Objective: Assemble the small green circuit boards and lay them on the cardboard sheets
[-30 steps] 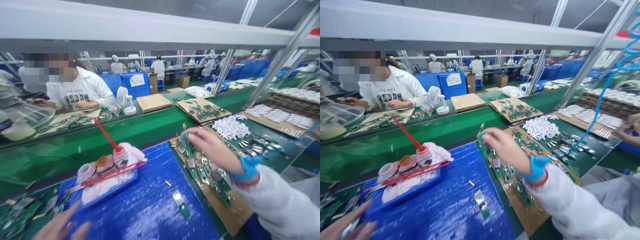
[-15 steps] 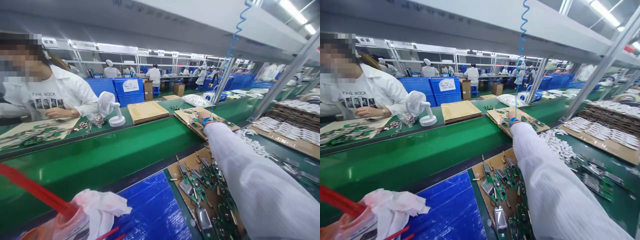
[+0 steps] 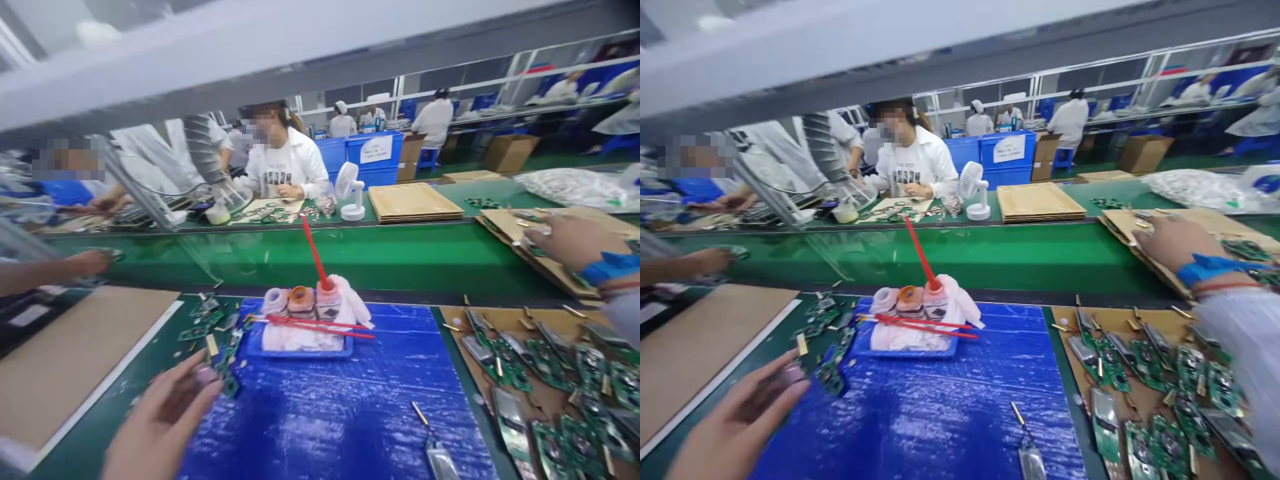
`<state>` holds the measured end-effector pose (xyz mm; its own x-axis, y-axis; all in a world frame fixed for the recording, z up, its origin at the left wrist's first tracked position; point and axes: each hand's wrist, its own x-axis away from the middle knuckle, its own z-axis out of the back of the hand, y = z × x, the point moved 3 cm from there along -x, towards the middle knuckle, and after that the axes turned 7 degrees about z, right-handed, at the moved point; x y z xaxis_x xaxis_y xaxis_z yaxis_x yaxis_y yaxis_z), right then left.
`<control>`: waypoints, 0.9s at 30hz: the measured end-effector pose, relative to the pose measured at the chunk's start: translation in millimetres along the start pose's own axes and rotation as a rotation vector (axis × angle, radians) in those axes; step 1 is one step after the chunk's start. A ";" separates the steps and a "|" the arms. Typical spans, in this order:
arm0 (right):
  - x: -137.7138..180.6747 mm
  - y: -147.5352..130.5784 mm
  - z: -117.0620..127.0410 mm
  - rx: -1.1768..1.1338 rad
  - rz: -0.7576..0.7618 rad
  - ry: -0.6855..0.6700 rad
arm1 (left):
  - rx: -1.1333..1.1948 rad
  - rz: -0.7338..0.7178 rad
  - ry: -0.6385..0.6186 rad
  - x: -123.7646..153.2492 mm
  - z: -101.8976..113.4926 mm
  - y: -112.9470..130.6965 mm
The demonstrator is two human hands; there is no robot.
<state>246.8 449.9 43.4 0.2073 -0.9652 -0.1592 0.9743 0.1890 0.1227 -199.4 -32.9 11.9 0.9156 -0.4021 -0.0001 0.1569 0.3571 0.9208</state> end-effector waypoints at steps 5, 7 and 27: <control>160.4 -111.1 59.4 -0.585 0.450 0.152 | 0.271 -0.221 -0.377 58.1 -55.9 47.1; 231.1 -152.0 78.2 -0.764 0.706 0.082 | 0.316 -0.307 -0.471 82.5 -69.4 62.1; 366.2 -208.8 109.6 -1.255 0.811 0.082 | 0.354 -0.645 -0.576 146.3 -53.2 76.5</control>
<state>109.5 37.2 66.9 0.6774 -0.5198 -0.5205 0.0253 0.7237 -0.6897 -33.8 -19.5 61.5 0.3513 -0.8227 -0.4469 0.3621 -0.3208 0.8752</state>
